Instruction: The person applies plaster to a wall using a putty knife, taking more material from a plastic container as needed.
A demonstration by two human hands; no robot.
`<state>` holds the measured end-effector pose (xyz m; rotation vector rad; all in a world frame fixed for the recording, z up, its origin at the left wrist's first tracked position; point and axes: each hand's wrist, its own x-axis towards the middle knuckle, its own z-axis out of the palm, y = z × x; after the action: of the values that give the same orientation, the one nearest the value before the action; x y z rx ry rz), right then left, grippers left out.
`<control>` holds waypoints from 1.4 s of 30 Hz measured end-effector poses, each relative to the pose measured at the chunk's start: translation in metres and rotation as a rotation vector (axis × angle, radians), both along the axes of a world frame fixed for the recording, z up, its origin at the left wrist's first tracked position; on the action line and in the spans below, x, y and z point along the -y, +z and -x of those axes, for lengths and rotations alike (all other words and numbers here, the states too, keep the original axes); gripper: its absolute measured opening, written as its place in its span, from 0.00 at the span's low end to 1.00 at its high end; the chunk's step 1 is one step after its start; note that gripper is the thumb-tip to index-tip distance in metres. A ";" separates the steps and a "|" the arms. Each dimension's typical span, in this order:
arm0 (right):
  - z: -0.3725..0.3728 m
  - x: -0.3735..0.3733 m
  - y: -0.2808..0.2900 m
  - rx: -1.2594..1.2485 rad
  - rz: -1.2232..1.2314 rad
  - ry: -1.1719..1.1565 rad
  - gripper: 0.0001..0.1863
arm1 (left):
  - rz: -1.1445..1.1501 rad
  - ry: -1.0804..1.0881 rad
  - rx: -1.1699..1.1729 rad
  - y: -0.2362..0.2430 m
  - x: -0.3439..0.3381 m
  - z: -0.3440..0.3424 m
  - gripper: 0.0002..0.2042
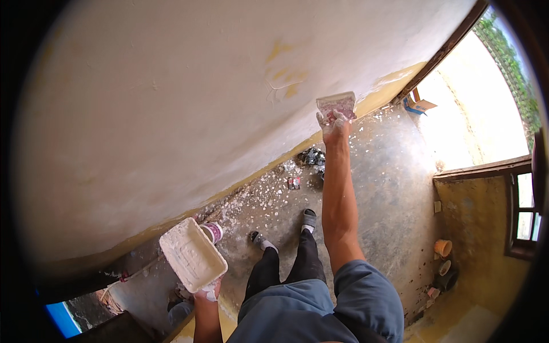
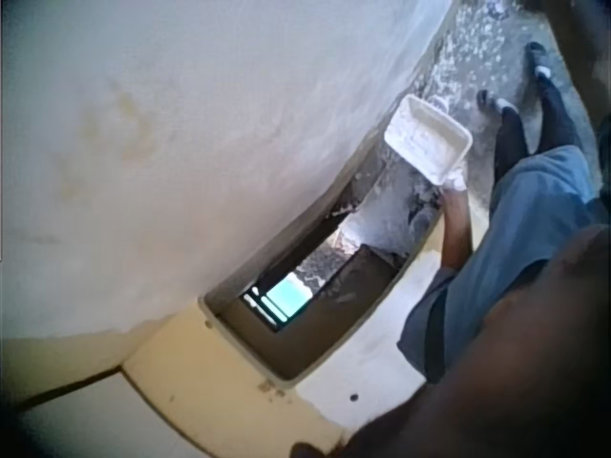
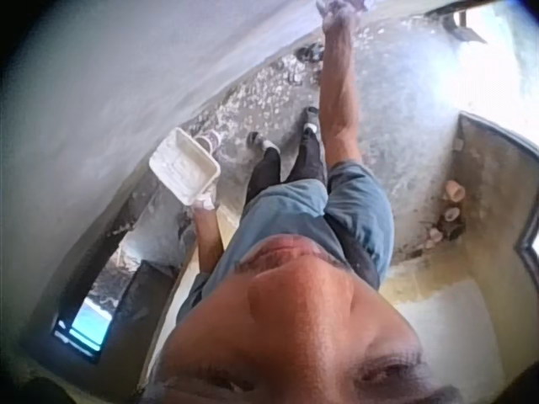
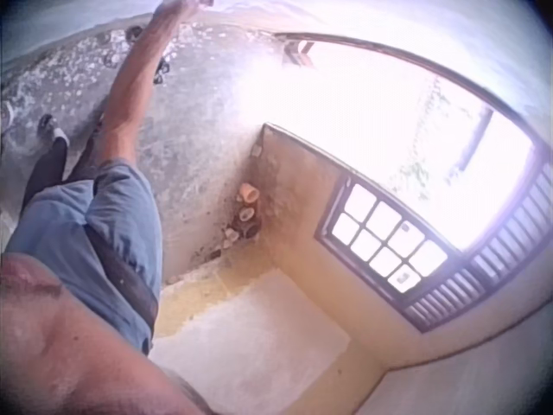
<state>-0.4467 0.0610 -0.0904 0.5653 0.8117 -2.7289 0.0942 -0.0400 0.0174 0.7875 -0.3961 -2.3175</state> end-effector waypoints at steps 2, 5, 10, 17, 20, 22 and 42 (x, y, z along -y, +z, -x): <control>-0.010 0.012 0.043 -0.140 -0.220 -0.097 0.18 | -0.010 0.023 0.015 -0.003 -0.002 -0.007 0.32; -0.008 0.035 0.080 -0.525 -0.761 -0.277 0.23 | 0.024 0.016 0.030 -0.005 -0.001 -0.007 0.33; -0.078 0.046 -0.004 -1.205 -1.586 -0.098 0.23 | 0.113 -0.079 0.048 -0.010 0.004 -0.017 0.38; 0.000 -0.029 -0.044 0.166 -0.117 0.054 0.11 | 0.101 -0.114 -0.060 0.012 0.002 0.015 0.33; 0.036 -0.018 0.018 0.014 -0.074 0.105 0.07 | 0.074 -0.093 -0.113 0.020 -0.005 0.017 0.33; 0.040 -0.017 0.060 -0.089 -0.134 0.094 0.10 | 0.080 -0.103 -0.085 0.019 -0.005 0.018 0.34; -0.028 0.031 0.151 -1.101 -1.411 -0.403 0.21 | 0.007 -0.007 -0.078 -0.004 -0.002 0.008 0.31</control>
<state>-0.4189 0.0302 0.0609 -0.8412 3.1096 -2.0844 0.0866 -0.0376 0.0137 0.6906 -0.3720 -2.3438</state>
